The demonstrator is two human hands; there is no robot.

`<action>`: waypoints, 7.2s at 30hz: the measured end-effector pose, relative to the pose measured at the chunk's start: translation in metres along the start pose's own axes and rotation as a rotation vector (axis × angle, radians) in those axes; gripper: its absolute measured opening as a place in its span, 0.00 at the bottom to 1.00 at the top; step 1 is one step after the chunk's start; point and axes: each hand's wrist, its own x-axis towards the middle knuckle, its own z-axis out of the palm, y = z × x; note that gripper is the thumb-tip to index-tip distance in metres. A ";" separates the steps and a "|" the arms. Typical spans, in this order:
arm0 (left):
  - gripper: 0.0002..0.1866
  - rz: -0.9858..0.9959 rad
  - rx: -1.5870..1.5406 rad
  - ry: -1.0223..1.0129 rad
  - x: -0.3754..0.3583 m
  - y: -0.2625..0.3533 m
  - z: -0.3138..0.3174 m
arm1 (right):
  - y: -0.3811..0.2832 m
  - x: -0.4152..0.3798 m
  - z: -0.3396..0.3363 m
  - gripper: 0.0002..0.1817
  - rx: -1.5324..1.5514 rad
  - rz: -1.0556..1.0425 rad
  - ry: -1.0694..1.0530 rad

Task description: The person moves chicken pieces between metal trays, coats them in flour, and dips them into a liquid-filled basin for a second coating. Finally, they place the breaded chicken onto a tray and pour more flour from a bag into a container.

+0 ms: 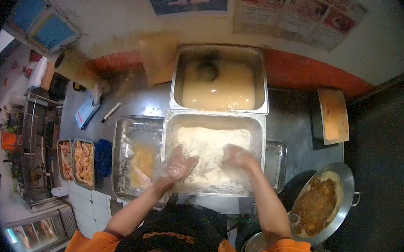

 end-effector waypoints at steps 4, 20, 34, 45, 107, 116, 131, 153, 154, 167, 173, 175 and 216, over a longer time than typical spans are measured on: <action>0.32 -0.626 -1.866 -0.579 -0.008 0.083 0.065 | -0.057 0.001 0.043 0.47 0.274 0.247 -0.023; 0.40 -0.810 -2.035 -0.589 0.092 0.040 0.061 | -0.082 0.033 -0.018 0.14 0.211 0.109 0.141; 0.46 -0.847 -2.046 -0.634 0.043 0.047 0.038 | -0.058 -0.022 0.011 0.49 0.224 -0.072 0.141; 0.38 -0.899 -2.186 -0.726 0.109 0.030 0.079 | -0.054 0.035 0.008 0.57 0.411 0.011 0.193; 0.37 -1.066 -2.227 -0.685 0.086 0.041 0.072 | -0.083 0.008 -0.022 0.67 0.171 0.154 0.205; 0.39 -0.591 -2.165 -0.579 0.010 0.032 0.041 | -0.060 -0.029 -0.012 0.50 -0.199 -0.017 0.073; 0.34 -0.588 -1.616 -0.507 0.059 -0.006 -0.032 | -0.073 -0.063 -0.036 0.36 0.254 -0.193 0.445; 0.28 -0.621 -1.972 -0.001 0.039 -0.045 0.016 | -0.075 0.018 0.015 0.40 -0.268 0.178 0.484; 0.27 -0.674 -1.999 0.021 0.040 -0.049 -0.001 | -0.071 0.017 0.007 0.38 -0.183 0.131 0.464; 0.21 -0.872 -1.848 0.223 0.034 -0.037 -0.004 | -0.090 0.010 -0.030 0.26 -0.181 0.209 0.300; 0.30 -0.221 -1.579 -0.286 0.079 -0.044 -0.019 | -0.039 -0.053 -0.054 0.24 0.699 0.077 0.466; 0.34 0.019 -1.416 -0.379 0.105 -0.033 -0.028 | -0.018 -0.057 -0.057 0.31 0.951 -0.010 0.559; 0.34 0.125 -0.903 -0.660 0.111 -0.007 -0.013 | 0.084 0.192 -0.177 0.22 -0.410 0.201 -0.057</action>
